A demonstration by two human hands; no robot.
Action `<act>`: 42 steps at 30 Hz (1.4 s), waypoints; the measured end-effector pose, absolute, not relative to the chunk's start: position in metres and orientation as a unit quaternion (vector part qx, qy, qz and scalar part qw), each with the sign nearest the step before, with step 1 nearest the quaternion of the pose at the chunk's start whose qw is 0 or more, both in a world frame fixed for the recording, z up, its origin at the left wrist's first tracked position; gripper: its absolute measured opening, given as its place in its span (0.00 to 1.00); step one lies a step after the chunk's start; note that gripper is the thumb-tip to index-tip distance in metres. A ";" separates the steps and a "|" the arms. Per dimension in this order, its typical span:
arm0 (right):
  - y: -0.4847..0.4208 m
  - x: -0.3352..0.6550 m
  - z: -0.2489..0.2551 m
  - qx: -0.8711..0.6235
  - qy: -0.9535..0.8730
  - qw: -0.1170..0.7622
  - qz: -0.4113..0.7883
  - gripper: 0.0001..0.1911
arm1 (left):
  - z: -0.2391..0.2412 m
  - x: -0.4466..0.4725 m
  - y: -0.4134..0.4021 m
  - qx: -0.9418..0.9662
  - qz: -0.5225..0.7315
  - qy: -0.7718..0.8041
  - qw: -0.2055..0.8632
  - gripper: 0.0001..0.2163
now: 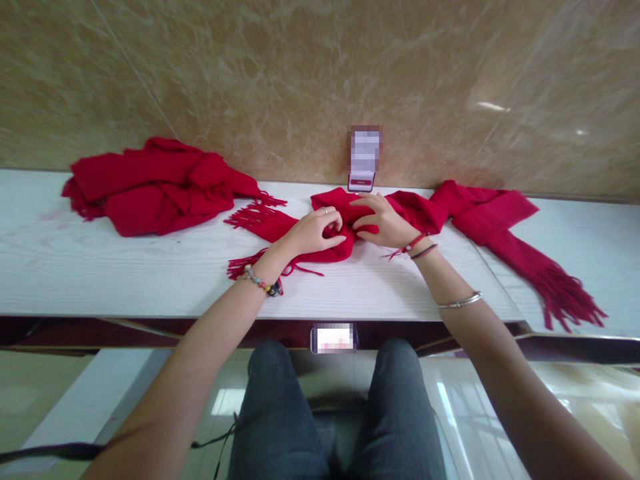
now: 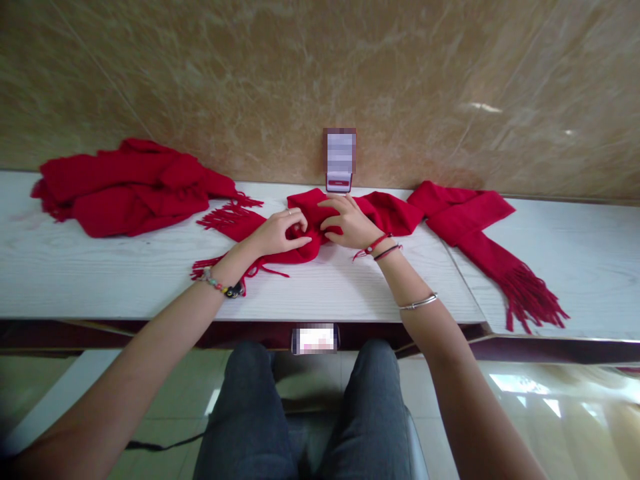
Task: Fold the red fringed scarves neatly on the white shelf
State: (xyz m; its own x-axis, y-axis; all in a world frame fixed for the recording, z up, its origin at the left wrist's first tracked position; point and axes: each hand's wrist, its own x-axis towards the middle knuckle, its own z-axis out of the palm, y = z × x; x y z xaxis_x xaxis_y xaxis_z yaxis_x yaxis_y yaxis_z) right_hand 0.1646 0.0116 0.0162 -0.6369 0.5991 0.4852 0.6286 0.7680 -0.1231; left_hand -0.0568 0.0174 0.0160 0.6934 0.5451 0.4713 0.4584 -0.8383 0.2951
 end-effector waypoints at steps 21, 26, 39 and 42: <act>0.012 0.159 0.013 -0.358 -0.906 0.224 -0.008 0.09 | 0.012 -0.058 0.019 0.927 0.283 0.232 0.081 0.04; 0.015 0.159 0.010 -0.327 -0.904 0.272 -0.032 0.10 | 0.013 -0.057 0.018 0.921 0.292 0.238 0.094 0.03; 0.020 0.165 0.006 -0.327 -0.883 0.333 -0.048 0.06 | 0.013 -0.061 0.032 0.866 0.398 0.298 0.060 0.04; 0.020 0.166 0.007 -0.329 -0.882 0.334 -0.047 0.06 | 0.014 -0.063 0.034 0.858 0.394 0.325 0.056 0.05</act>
State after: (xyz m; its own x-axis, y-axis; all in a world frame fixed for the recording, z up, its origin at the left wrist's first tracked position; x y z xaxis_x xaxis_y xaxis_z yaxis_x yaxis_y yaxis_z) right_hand 0.1663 0.0201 0.0068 -0.5603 0.5495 0.6198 0.6126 0.7785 -0.1364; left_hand -0.0627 0.0341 0.0138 0.4782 0.6015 0.6400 0.5137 -0.7826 0.3517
